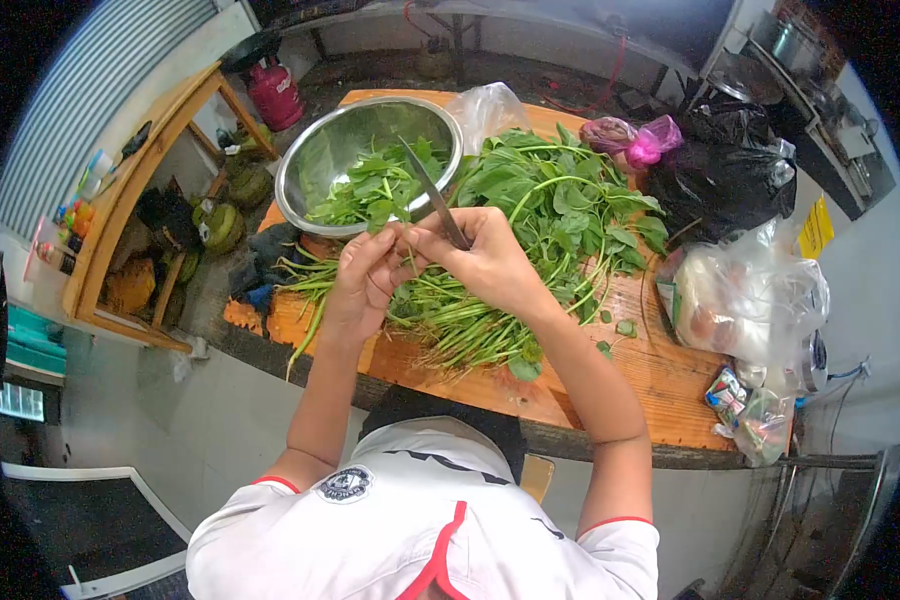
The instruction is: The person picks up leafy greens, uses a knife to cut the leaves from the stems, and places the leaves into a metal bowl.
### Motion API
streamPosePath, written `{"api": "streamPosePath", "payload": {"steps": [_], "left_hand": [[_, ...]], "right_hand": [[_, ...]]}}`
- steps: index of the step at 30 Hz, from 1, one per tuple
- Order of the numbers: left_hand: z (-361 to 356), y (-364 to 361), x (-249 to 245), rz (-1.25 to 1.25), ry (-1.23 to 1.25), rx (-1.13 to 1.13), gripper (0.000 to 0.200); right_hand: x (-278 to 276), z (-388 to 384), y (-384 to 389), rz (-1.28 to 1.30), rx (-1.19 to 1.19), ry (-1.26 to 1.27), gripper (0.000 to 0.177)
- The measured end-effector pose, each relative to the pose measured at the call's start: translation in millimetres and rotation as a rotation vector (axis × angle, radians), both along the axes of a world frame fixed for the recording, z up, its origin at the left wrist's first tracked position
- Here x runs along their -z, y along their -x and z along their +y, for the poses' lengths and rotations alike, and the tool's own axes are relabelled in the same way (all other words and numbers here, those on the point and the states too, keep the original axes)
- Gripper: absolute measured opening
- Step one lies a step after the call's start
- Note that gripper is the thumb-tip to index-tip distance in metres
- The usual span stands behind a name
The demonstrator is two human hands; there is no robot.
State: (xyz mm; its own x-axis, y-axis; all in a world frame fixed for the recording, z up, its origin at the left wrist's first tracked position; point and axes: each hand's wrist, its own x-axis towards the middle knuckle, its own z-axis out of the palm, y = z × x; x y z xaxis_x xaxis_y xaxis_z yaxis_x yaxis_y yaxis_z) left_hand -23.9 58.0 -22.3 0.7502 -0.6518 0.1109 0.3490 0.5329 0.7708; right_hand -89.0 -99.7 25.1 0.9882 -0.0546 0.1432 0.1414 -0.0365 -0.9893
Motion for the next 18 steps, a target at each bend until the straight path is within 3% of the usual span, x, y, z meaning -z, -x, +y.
{"api": "streamPosePath", "payload": {"steps": [15, 18], "left_hand": [[-4.0, 8.7, 5.2, -0.06, -0.053, -0.131, 0.026], [-6.8, 11.3, 3.8, -0.035, -0.052, -0.155, 0.026]], "right_hand": [[23.8, -7.7, -12.9, -0.016, 0.028, 0.025, 0.015], [21.3, -3.1, -12.3, -0.039, 0.039, -0.062, 0.016]]}}
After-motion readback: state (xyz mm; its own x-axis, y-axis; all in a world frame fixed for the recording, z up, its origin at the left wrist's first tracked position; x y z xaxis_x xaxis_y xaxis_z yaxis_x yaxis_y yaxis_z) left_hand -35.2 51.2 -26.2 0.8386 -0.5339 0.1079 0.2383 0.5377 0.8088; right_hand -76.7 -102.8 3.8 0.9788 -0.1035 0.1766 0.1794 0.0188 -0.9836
